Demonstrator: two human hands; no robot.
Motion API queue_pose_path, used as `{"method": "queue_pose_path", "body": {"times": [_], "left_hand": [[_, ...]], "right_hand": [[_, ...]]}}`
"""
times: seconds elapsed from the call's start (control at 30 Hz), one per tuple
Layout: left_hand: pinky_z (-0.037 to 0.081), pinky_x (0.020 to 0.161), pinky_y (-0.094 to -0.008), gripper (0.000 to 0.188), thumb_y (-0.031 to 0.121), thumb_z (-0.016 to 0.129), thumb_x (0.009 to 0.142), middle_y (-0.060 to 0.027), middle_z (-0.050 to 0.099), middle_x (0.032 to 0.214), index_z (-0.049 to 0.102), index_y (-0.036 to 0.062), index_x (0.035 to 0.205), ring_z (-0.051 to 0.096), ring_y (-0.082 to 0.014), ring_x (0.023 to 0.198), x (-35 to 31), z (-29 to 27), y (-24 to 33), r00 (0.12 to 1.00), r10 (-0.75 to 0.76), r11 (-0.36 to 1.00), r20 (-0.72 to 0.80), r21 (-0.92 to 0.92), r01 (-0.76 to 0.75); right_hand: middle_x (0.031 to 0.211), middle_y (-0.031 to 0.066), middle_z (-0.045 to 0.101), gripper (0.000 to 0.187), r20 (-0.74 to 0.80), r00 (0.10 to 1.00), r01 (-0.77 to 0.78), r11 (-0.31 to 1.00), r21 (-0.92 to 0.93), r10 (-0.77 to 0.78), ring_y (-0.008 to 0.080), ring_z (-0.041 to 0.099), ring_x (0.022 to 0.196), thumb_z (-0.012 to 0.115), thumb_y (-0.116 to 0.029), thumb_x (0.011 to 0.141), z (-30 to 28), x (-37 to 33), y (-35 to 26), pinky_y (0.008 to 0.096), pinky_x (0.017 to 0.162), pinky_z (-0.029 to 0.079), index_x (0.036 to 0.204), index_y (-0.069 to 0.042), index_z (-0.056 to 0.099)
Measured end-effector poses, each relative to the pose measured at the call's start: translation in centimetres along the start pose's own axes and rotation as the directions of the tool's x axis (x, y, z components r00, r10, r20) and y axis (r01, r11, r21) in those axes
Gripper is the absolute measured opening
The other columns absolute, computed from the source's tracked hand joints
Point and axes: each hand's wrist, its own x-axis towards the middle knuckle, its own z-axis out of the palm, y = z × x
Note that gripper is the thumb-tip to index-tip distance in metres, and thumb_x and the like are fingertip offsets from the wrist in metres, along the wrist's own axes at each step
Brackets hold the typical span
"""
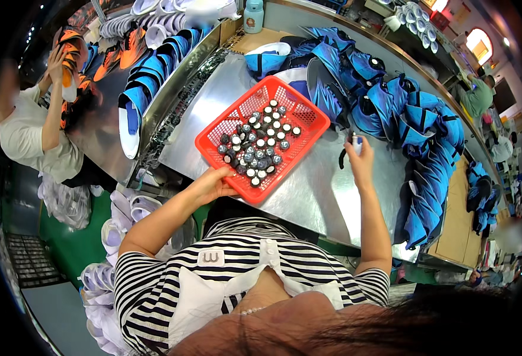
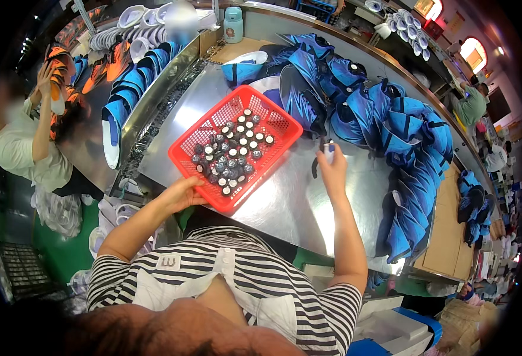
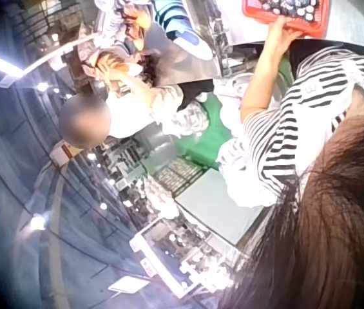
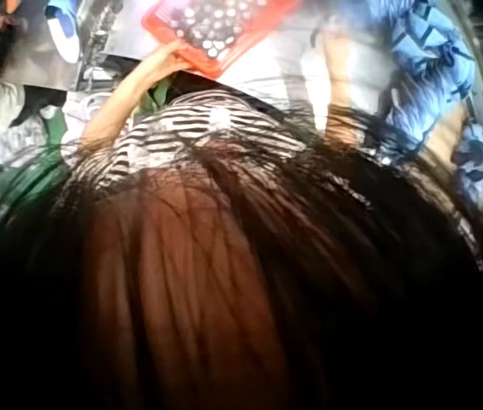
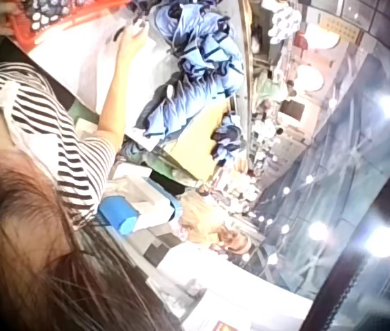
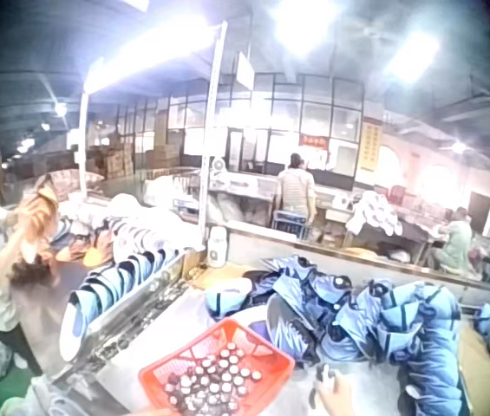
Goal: The person marks parts of orange and blue shoe uppers using a pen, handles a red basket containing small components, and arranges the uppers on a metal table.
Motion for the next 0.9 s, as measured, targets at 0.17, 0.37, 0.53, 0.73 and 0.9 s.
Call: {"method": "queue_pose_path", "body": {"times": [0.17,0.37,0.53,0.73,0.9], "left_hand": [[0.056,0.089,-0.0466,0.051,0.01,0.052,0.092,-0.0125,0.054,0.132,0.035,0.0066,0.14,0.061,-0.0263,0.113,-3.8,0.3,-2.7,0.992,0.126,0.99,-0.027,-0.058,-0.127],[0.056,0.089,-0.0465,0.046,0.013,0.054,0.093,-0.0116,0.056,0.128,0.04,0.0048,0.135,0.062,-0.0264,0.112,-4.6,2.9,-2.6,0.993,0.105,0.994,0.045,-0.002,-0.105],[0.056,0.089,-0.0471,0.044,0.013,0.053,0.094,-0.0112,0.057,0.128,0.039,0.0057,0.135,0.062,-0.0271,0.112,-2.9,6.6,-2.8,0.989,-0.067,0.997,0.128,0.045,0.062],[0.054,0.093,-0.0481,0.041,0.013,0.052,0.093,-0.0124,0.057,0.128,0.041,0.0063,0.133,0.061,-0.027,0.113,-0.5,12.4,-4.3,0.95,-0.203,0.976,0.237,0.126,0.177],[0.047,0.102,-0.0479,0.041,0.017,0.051,0.094,-0.0134,0.054,0.131,0.043,0.0057,0.132,0.059,-0.0268,0.117,2.3,16.5,-7.3,0.878,-0.342,0.938,0.335,0.174,0.299]], "right_hand": [[0.094,0.007,0.065,0.015,0.166,0.977,-0.203,0.838,0.507,0.136,0.0151,0.063,0.085,0.059,-0.012,0.091,-2.6,-1.2,-7.7,0.0283,0.079,0.05,0.103,-0.005,0.056],[0.096,0.0141,0.066,0.016,0.339,0.941,-0.224,0.789,0.572,0.022,0.025,0.068,0.094,0.053,-0.014,0.095,-1.7,0.0,-13.1,0.0359,0.081,0.055,0.105,-0.003,0.048],[0.092,0.027,0.061,0.033,0.355,0.92,0.295,0.893,-0.341,-0.168,0.0359,0.065,0.085,0.06,-0.019,0.085,0.8,0.3,-9.5,0.045,0.072,0.051,0.104,0.004,0.046],[0.095,0.0187,0.063,0.028,0.255,0.965,0.236,0.595,-0.768,-0.054,0.0349,0.063,0.091,0.063,-0.017,0.08,-1.2,-3.0,0.6,0.0498,0.079,0.05,0.101,0.0,0.054],[0.098,0.0144,0.063,0.028,0.111,0.978,0.185,0.479,-0.858,-0.178,0.0319,0.06,0.097,0.064,-0.02,0.077,-5.7,-4.7,2.9,0.0456,0.083,0.05,0.098,-0.003,0.057]]}}
